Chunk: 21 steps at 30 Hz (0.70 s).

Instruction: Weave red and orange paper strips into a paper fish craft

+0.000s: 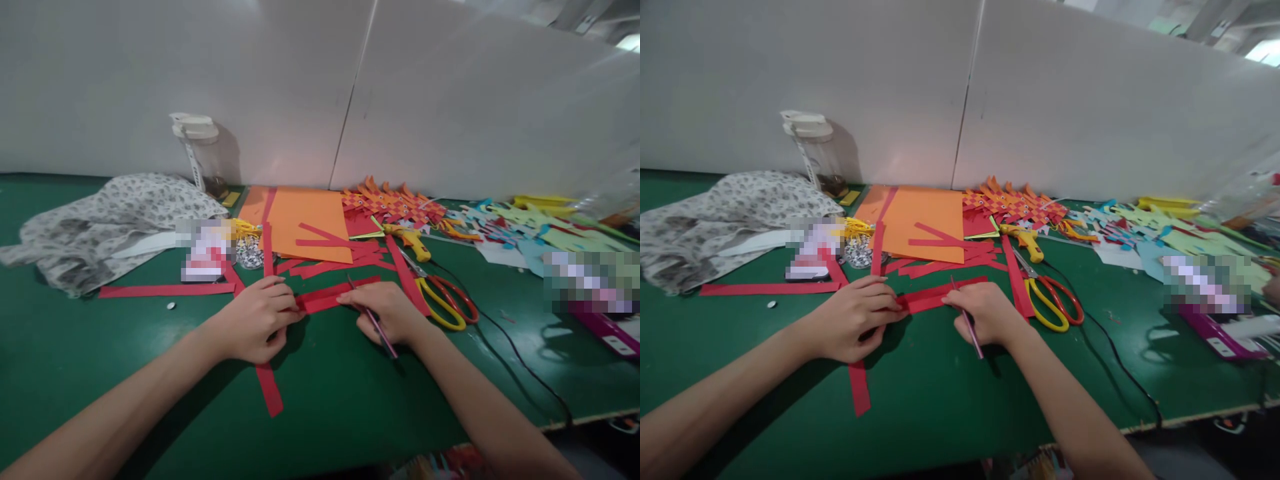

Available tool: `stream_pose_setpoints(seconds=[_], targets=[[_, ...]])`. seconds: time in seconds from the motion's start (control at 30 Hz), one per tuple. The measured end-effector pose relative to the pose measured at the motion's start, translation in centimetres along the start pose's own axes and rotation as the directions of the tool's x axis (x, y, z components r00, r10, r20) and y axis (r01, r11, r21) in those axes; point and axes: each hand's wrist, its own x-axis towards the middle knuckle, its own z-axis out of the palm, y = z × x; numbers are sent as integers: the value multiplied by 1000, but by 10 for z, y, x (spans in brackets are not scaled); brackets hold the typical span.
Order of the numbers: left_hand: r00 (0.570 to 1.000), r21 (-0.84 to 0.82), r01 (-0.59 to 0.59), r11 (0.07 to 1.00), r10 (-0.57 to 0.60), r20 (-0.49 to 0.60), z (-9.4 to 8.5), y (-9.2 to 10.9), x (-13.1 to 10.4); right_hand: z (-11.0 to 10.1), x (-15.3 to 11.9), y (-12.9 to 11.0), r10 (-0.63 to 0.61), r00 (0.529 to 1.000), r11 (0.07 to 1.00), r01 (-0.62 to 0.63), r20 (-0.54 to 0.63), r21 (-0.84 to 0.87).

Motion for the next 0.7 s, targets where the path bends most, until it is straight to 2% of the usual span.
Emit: stream_pose_setpoints(seconds=[0.13,0.23,0.4,0.7], targets=[[998,36,-19,999,21,-56,2,-1,-2,-14,-9,19,113,988,991,-120,-107,-62],[996,55,-27,998,32,-88,4,-2,-2,-17,-11,25,149,975,976,-172,-166,-132],[995,126,-31,992,44,-94,2,-3,-4,-15,-8,26,141,971,965,-179,-195,-194],[974,172,-19,985,57,-218,1,-2,-5,-16,-9,25,167,966,964,-202,-198,-171]])
